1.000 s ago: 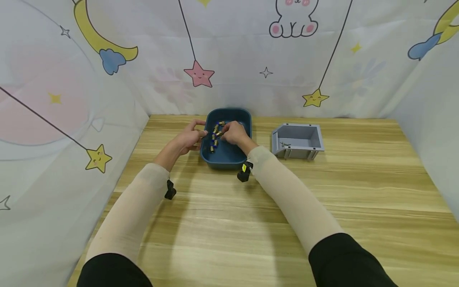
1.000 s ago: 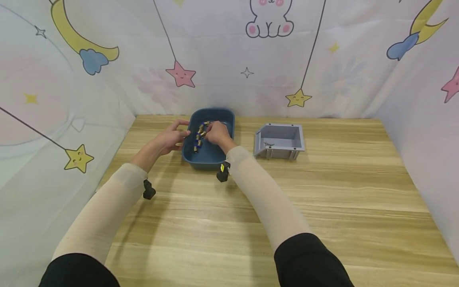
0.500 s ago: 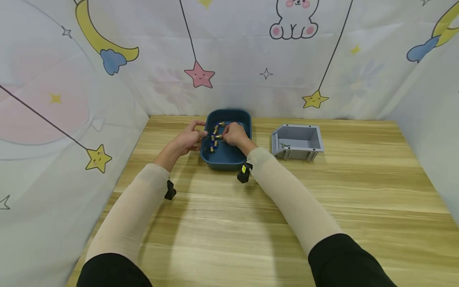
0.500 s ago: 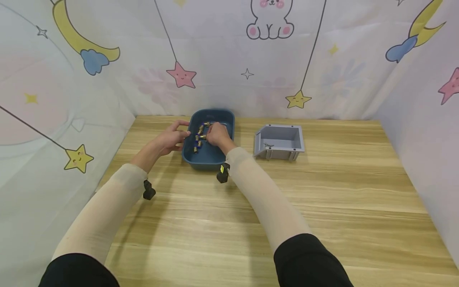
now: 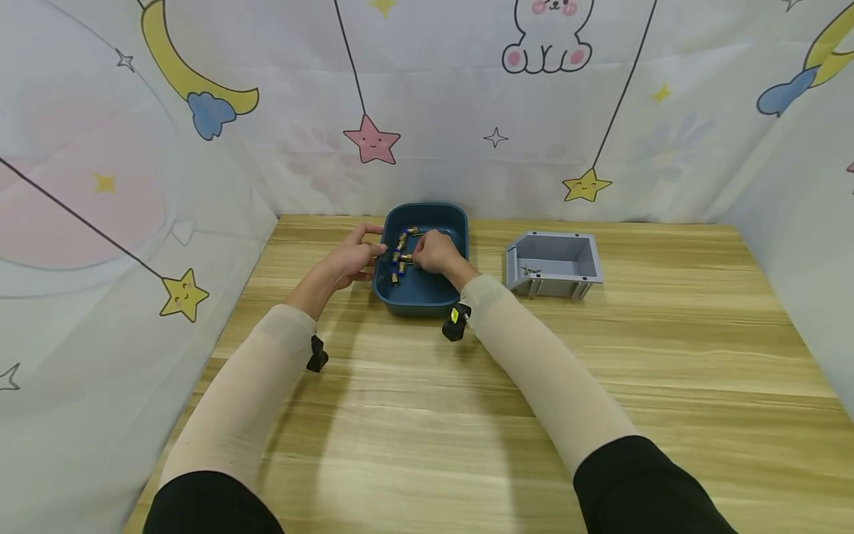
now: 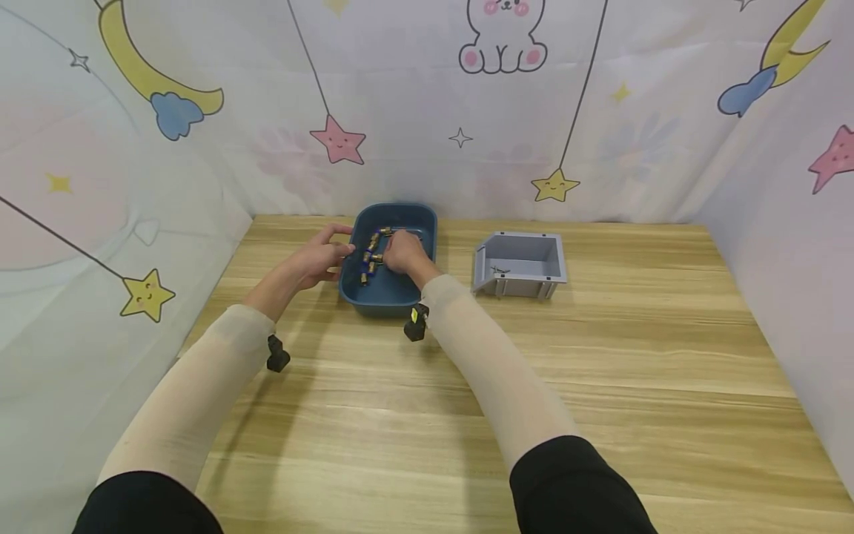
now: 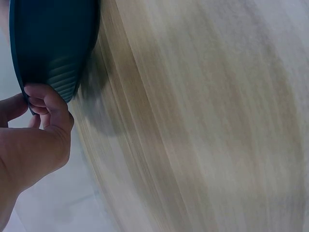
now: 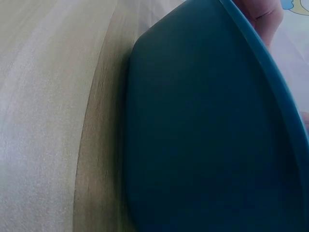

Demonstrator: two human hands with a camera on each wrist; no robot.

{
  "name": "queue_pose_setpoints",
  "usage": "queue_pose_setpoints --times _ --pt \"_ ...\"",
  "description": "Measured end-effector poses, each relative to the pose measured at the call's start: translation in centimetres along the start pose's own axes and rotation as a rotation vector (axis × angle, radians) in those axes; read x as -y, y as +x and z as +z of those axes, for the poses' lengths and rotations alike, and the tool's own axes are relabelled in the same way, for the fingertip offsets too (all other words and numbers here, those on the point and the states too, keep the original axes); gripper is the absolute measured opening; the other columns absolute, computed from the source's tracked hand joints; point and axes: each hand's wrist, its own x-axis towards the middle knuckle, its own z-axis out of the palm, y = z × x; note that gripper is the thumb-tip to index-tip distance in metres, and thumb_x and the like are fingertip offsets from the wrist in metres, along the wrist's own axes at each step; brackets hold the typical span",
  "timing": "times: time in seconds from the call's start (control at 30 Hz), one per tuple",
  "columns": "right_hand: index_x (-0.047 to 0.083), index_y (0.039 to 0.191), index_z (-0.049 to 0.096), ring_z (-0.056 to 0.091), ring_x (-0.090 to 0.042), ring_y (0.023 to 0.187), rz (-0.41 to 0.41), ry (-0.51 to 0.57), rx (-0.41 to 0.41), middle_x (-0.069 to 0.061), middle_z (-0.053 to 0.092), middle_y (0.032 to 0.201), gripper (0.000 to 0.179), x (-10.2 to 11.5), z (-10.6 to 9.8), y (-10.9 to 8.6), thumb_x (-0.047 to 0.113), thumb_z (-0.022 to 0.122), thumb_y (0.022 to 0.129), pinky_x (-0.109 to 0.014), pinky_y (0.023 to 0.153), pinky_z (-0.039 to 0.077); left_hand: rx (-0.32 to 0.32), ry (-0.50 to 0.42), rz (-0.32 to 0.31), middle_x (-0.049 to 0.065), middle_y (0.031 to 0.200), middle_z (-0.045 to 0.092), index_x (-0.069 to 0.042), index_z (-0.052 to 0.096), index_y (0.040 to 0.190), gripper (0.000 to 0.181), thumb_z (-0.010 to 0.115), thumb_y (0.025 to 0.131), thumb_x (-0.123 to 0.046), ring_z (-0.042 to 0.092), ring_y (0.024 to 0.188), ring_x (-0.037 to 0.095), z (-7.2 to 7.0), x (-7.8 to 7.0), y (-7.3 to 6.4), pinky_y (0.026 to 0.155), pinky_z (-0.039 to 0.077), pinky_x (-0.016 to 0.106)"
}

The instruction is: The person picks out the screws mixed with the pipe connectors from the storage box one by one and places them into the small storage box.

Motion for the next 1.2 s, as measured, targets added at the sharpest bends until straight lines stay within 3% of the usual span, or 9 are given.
queue_pose_setpoints --times 0.2,0.5,0.83,1.03,1.2 --pt "0.011 0.074 0.066 0.054 -0.02 0.075 -0.011 -0.016 0.005 -0.001 0.06 0.075 0.02 -0.13 -0.04 0.12 0.014 0.062 0.093 -0.031 0.069 0.043 -0.013 -0.021 0.019 0.02 0.122 0.052 -0.029 0.03 0.149 0.048 0.049 0.106 -0.023 0.057 0.085 0.025 -0.07 0.57 0.53 0.065 0.044 0.035" --pt "0.011 0.081 0.073 0.058 -0.019 0.082 0.005 0.012 0.008 -0.002 0.067 0.09 0.012 -0.22 -0.01 0.22 0.017 0.069 0.091 -0.031 0.072 0.046 -0.024 -0.027 0.034 0.022 0.117 0.052 -0.028 0.032 0.147 0.045 0.048 0.106 -0.021 0.053 0.074 0.02 0.0 0.69 0.55 0.062 0.043 0.033" --pt "0.009 0.082 0.075 0.056 -0.019 0.079 0.007 0.04 0.005 -0.001 0.066 0.088 0.012 -0.03 -0.03 -0.07 0.016 0.069 0.089 -0.03 0.069 0.044 -0.027 -0.013 0.027 0.021 0.119 0.052 -0.027 0.031 0.149 0.046 0.048 0.106 -0.021 0.054 0.079 0.023 0.0 0.56 0.57 0.062 0.043 0.033" --pt "0.009 0.08 0.073 0.057 -0.019 0.078 -0.01 0.046 0.006 -0.002 0.066 0.084 0.012 -0.25 0.14 -0.02 0.016 0.069 0.089 -0.03 0.069 0.044 -0.02 -0.007 0.023 0.02 0.133 0.048 -0.026 0.031 0.148 0.045 0.047 0.107 -0.021 0.055 0.095 0.031 -0.11 0.56 0.48 0.066 0.044 0.034" --pt "0.011 0.082 0.074 0.058 -0.019 0.082 -0.006 0.083 0.013 -0.002 0.067 0.091 0.01 -0.37 0.13 0.06 0.017 0.069 0.089 -0.03 0.07 0.045 -0.011 -0.006 0.027 0.02 0.137 0.046 -0.026 0.031 0.148 0.044 0.046 0.107 -0.021 0.054 0.096 0.031 -0.13 0.46 0.3 0.066 0.044 0.034"
